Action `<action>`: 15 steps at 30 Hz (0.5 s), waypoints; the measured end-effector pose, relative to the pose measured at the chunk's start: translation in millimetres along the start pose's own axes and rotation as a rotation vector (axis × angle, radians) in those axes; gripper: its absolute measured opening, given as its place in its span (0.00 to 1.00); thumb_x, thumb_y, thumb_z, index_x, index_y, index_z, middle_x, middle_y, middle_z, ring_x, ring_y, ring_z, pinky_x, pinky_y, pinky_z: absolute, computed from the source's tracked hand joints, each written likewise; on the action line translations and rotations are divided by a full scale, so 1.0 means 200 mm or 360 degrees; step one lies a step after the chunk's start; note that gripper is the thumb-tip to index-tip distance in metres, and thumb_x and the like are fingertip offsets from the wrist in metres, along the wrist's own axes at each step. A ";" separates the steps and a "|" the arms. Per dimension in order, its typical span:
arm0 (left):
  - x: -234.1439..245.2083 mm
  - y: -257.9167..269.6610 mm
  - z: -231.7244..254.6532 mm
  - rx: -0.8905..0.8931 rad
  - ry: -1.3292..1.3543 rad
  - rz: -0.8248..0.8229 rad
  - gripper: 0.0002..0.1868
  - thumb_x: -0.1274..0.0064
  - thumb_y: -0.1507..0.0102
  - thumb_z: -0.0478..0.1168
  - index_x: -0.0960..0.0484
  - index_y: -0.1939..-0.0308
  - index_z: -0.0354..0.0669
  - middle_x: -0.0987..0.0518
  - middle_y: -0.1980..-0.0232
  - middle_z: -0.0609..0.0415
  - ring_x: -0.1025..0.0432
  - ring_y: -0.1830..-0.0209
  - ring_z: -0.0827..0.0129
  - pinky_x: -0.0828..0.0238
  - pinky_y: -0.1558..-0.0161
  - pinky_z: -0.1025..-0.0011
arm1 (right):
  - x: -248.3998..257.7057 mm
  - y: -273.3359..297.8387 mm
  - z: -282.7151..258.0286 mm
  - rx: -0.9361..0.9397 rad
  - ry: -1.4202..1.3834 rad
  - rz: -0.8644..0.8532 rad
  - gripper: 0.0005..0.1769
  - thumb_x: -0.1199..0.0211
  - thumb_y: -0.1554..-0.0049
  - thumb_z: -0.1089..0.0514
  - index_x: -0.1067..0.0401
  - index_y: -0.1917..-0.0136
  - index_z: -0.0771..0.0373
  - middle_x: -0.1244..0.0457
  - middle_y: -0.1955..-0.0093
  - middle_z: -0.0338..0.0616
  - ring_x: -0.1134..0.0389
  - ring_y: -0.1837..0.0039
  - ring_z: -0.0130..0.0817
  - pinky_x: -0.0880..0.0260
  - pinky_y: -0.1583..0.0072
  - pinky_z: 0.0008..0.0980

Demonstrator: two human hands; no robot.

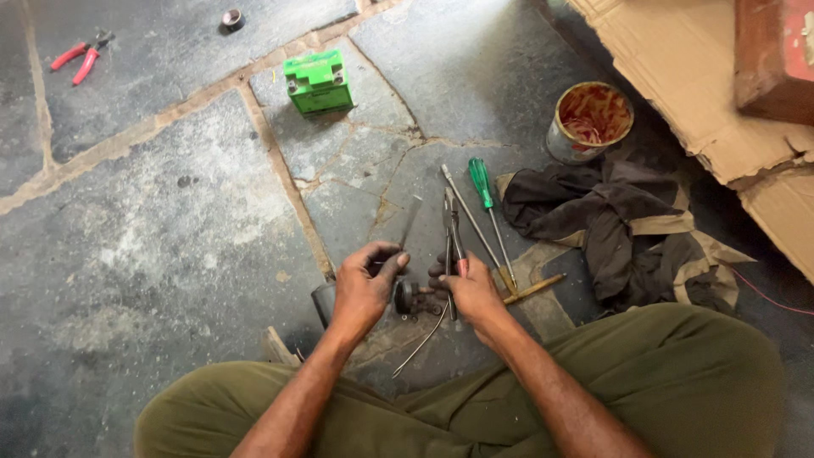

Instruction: The person sits on a tiled floor and disassembles a small electric motor. They use pliers to remove a retaining clip and separate the motor housing, then use a screwdriver to loosen internal components. The person continues to manipulate the motor parts with pliers and a screwdriver, removing small pieces and placing them on the floor.

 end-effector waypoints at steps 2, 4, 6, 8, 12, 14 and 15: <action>-0.05 -0.03 0.03 -0.0146 0.0029 -0.0034 0.09 0.43 0.36 0.38 0.21 0.53 0.40 0.12 0.59 0.45 0.16 0.58 0.57 0.22 0.58 0.63 | 0.01 -0.01 -0.03 0.0014 -0.0020 0.0038 0.15 0.46 0.43 0.72 0.34 0.42 0.69 0.31 0.50 0.51 0.26 0.50 0.39 0.23 0.49 0.36; -0.08 -0.01 0.04 -0.0223 -0.0129 -0.0084 0.09 0.44 0.34 0.39 0.23 0.52 0.41 0.12 0.59 0.46 0.16 0.58 0.57 0.23 0.58 0.62 | 0.01 -0.01 -0.05 0.0029 -0.0130 0.0056 0.13 0.45 0.43 0.72 0.35 0.44 0.69 0.31 0.52 0.50 0.26 0.54 0.39 0.21 0.53 0.39; -0.09 0.02 0.02 -0.0244 -0.0482 -0.0155 0.09 0.44 0.33 0.40 0.23 0.51 0.43 0.13 0.60 0.44 0.16 0.61 0.53 0.25 0.61 0.60 | 0.01 0.01 -0.07 0.0058 -0.0034 0.0109 0.13 0.44 0.44 0.71 0.33 0.44 0.67 0.31 0.54 0.48 0.26 0.56 0.39 0.24 0.56 0.36; -0.09 0.04 0.01 -0.0366 -0.0528 -0.0187 0.11 0.44 0.34 0.39 0.24 0.49 0.44 0.14 0.60 0.42 0.18 0.59 0.49 0.25 0.61 0.58 | 0.00 0.03 -0.09 0.0097 0.0027 0.0128 0.13 0.43 0.44 0.70 0.32 0.44 0.66 0.31 0.56 0.48 0.26 0.58 0.38 0.26 0.58 0.35; -0.11 0.05 -0.03 -0.0563 -0.0441 -0.0231 0.14 0.46 0.34 0.39 0.29 0.46 0.43 0.15 0.56 0.41 0.19 0.56 0.45 0.24 0.61 0.55 | 0.00 0.06 -0.10 0.0135 0.0074 0.0161 0.15 0.42 0.45 0.70 0.31 0.44 0.65 0.32 0.58 0.44 0.27 0.59 0.36 0.27 0.59 0.35; -0.13 0.02 -0.05 -0.0570 -0.0490 -0.0197 0.14 0.47 0.32 0.38 0.29 0.44 0.44 0.15 0.56 0.40 0.20 0.55 0.42 0.25 0.60 0.52 | 0.00 0.06 -0.10 0.0160 0.0242 0.0238 0.14 0.40 0.45 0.68 0.30 0.44 0.65 0.32 0.58 0.44 0.28 0.58 0.36 0.28 0.58 0.37; -0.13 0.02 -0.07 -0.0568 -0.0515 -0.0174 0.13 0.48 0.31 0.38 0.30 0.44 0.44 0.15 0.56 0.39 0.21 0.55 0.41 0.26 0.60 0.51 | 0.01 0.06 -0.09 0.0181 0.0406 0.0296 0.14 0.37 0.45 0.66 0.29 0.44 0.65 0.32 0.58 0.45 0.29 0.58 0.37 0.29 0.57 0.38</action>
Point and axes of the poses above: each hand's wrist, its own y-axis away from the middle knuckle, its own x-axis out of the back of the hand, z = x × y, the point moved 2 cm from there along -y, towards the middle knuckle
